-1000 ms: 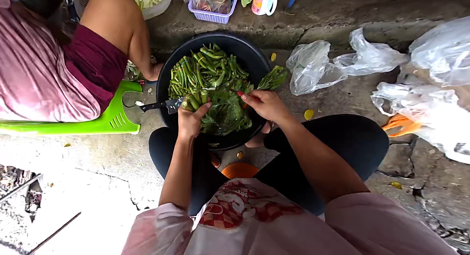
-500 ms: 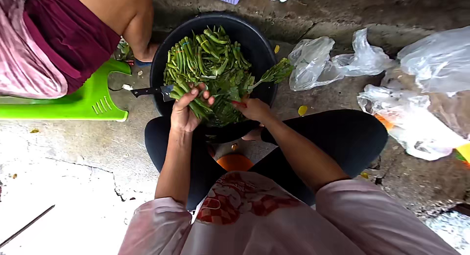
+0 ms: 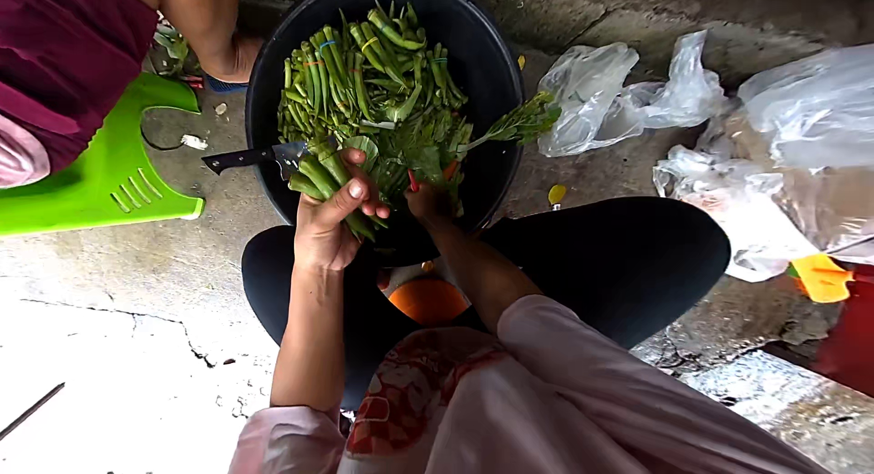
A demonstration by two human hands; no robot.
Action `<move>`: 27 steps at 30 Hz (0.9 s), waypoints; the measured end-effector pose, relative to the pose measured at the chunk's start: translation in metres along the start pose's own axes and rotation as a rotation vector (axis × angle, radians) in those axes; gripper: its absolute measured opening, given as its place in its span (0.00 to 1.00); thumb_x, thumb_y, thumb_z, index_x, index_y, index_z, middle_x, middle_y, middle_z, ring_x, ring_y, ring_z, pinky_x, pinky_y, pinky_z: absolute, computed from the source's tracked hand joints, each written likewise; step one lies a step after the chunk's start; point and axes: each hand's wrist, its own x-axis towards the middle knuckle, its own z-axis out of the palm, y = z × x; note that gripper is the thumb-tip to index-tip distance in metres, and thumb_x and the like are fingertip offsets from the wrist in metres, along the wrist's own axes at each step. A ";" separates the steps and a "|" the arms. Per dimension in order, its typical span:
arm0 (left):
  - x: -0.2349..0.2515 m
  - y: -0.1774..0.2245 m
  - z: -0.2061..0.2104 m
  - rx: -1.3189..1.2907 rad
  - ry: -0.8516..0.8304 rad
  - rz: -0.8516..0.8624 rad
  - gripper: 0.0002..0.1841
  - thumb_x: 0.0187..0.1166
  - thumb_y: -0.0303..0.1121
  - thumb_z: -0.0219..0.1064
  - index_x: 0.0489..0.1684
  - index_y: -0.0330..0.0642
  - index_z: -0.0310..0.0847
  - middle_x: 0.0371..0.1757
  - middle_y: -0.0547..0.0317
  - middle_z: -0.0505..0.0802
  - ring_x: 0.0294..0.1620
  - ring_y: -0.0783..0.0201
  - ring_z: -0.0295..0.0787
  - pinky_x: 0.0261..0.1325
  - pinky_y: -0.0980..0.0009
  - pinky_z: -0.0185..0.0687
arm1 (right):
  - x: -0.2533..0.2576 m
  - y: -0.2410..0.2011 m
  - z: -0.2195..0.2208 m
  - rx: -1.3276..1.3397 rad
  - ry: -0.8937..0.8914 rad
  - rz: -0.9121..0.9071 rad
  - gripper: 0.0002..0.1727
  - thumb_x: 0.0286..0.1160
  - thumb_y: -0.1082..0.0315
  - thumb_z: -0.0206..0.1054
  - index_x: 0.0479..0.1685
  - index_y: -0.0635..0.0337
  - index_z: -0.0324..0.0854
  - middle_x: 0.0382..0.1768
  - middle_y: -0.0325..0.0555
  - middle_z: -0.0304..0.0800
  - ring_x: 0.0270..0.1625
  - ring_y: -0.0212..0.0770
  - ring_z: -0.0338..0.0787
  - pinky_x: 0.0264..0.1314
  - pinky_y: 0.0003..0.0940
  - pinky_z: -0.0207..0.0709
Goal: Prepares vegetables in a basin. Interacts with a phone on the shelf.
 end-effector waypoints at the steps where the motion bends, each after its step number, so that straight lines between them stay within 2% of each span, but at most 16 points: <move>1: 0.001 0.000 0.001 0.021 0.009 -0.002 0.18 0.70 0.32 0.80 0.55 0.42 0.83 0.29 0.62 0.90 0.26 0.67 0.89 0.37 0.69 0.92 | 0.000 -0.004 0.003 -0.015 0.016 0.027 0.18 0.84 0.64 0.65 0.61 0.71 0.83 0.59 0.68 0.87 0.66 0.63 0.86 0.70 0.62 0.75; 4: 0.001 -0.002 0.002 0.046 0.045 -0.026 0.18 0.67 0.31 0.81 0.54 0.42 0.84 0.28 0.62 0.90 0.26 0.67 0.90 0.37 0.67 0.93 | -0.006 -0.020 0.006 -0.092 0.015 0.144 0.24 0.83 0.59 0.66 0.63 0.74 0.80 0.63 0.69 0.85 0.69 0.63 0.85 0.70 0.61 0.76; 7: 0.000 -0.003 0.002 0.045 0.061 -0.042 0.19 0.65 0.29 0.83 0.53 0.42 0.86 0.28 0.60 0.91 0.26 0.65 0.91 0.38 0.66 0.94 | -0.015 -0.029 0.006 -0.173 -0.015 0.194 0.28 0.84 0.58 0.64 0.71 0.74 0.74 0.68 0.69 0.83 0.72 0.62 0.84 0.72 0.60 0.77; 10: 0.000 -0.002 0.004 0.056 0.084 -0.043 0.18 0.62 0.29 0.84 0.49 0.44 0.87 0.28 0.59 0.92 0.27 0.65 0.92 0.39 0.66 0.94 | -0.016 -0.028 0.007 -0.139 -0.014 0.199 0.24 0.82 0.62 0.65 0.69 0.72 0.76 0.66 0.68 0.84 0.70 0.62 0.85 0.69 0.61 0.78; 12: -0.001 -0.002 0.004 0.052 0.108 -0.037 0.16 0.62 0.28 0.83 0.47 0.45 0.88 0.28 0.58 0.93 0.27 0.64 0.92 0.39 0.65 0.94 | -0.016 -0.025 0.007 -0.046 -0.005 0.195 0.24 0.78 0.62 0.70 0.66 0.72 0.78 0.63 0.68 0.86 0.68 0.63 0.86 0.68 0.62 0.77; 15: 0.000 -0.002 0.008 0.053 0.199 -0.021 0.10 0.67 0.24 0.77 0.43 0.45 0.86 0.27 0.58 0.92 0.26 0.64 0.92 0.37 0.65 0.94 | -0.025 -0.019 0.007 0.057 0.030 0.112 0.23 0.72 0.66 0.74 0.62 0.72 0.81 0.57 0.69 0.87 0.63 0.64 0.87 0.65 0.64 0.77; 18: 0.001 -0.001 0.013 0.044 0.289 0.005 0.05 0.75 0.23 0.67 0.40 0.44 0.83 0.27 0.57 0.91 0.26 0.64 0.91 0.36 0.66 0.93 | -0.051 -0.019 -0.006 0.064 0.007 -0.012 0.25 0.74 0.68 0.74 0.69 0.69 0.77 0.60 0.70 0.86 0.65 0.64 0.85 0.68 0.62 0.75; 20: 0.000 -0.001 0.017 0.043 0.337 0.001 0.05 0.80 0.22 0.63 0.39 0.43 0.82 0.28 0.57 0.91 0.25 0.64 0.91 0.35 0.67 0.93 | -0.071 -0.019 -0.020 0.092 0.006 -0.085 0.26 0.77 0.67 0.74 0.71 0.68 0.76 0.61 0.70 0.85 0.64 0.64 0.85 0.69 0.62 0.75; 21: 0.000 -0.002 0.018 0.053 0.355 -0.012 0.05 0.81 0.22 0.62 0.39 0.43 0.82 0.28 0.57 0.91 0.25 0.64 0.91 0.34 0.67 0.93 | -0.083 -0.019 -0.029 0.143 0.039 -0.146 0.25 0.76 0.68 0.75 0.70 0.69 0.77 0.58 0.69 0.86 0.60 0.62 0.86 0.65 0.60 0.76; 22: -0.001 -0.003 0.019 0.065 0.366 -0.033 0.05 0.82 0.22 0.62 0.40 0.43 0.81 0.29 0.57 0.91 0.25 0.64 0.91 0.34 0.67 0.93 | -0.097 -0.020 -0.039 0.206 0.096 -0.241 0.23 0.75 0.68 0.76 0.67 0.69 0.79 0.52 0.66 0.87 0.52 0.58 0.87 0.58 0.56 0.79; 23: -0.002 -0.005 0.019 0.085 0.372 -0.063 0.05 0.82 0.22 0.62 0.40 0.43 0.81 0.29 0.56 0.91 0.26 0.63 0.91 0.34 0.66 0.93 | -0.112 -0.020 -0.048 0.301 0.172 -0.389 0.21 0.73 0.70 0.76 0.62 0.68 0.81 0.43 0.58 0.86 0.40 0.47 0.84 0.46 0.44 0.79; 24: -0.003 -0.007 0.020 0.119 0.376 -0.104 0.04 0.82 0.22 0.63 0.41 0.43 0.80 0.31 0.55 0.92 0.27 0.63 0.92 0.34 0.66 0.94 | -0.120 -0.018 -0.055 0.405 0.265 -0.596 0.17 0.69 0.72 0.77 0.56 0.67 0.82 0.35 0.45 0.83 0.29 0.31 0.77 0.34 0.28 0.75; 25: -0.003 -0.010 0.022 0.159 0.376 -0.154 0.03 0.82 0.23 0.64 0.43 0.43 0.79 0.33 0.55 0.93 0.29 0.62 0.93 0.35 0.66 0.94 | -0.128 -0.020 -0.064 0.496 0.324 -0.802 0.16 0.67 0.74 0.77 0.54 0.67 0.83 0.35 0.38 0.83 0.29 0.22 0.75 0.33 0.18 0.73; 26: -0.003 -0.014 0.024 0.198 0.374 -0.211 0.03 0.82 0.24 0.64 0.45 0.43 0.79 0.37 0.54 0.93 0.32 0.61 0.94 0.37 0.65 0.94 | -0.135 -0.025 -0.075 0.526 0.367 -0.981 0.16 0.67 0.75 0.77 0.53 0.68 0.83 0.37 0.36 0.85 0.31 0.18 0.77 0.37 0.14 0.75; 27: -0.002 -0.019 0.026 0.229 0.367 -0.266 0.03 0.83 0.25 0.64 0.47 0.42 0.79 0.39 0.53 0.93 0.34 0.60 0.94 0.38 0.64 0.94 | -0.143 -0.030 -0.084 0.510 0.405 -1.129 0.15 0.67 0.75 0.77 0.51 0.70 0.84 0.39 0.39 0.86 0.35 0.19 0.80 0.40 0.14 0.78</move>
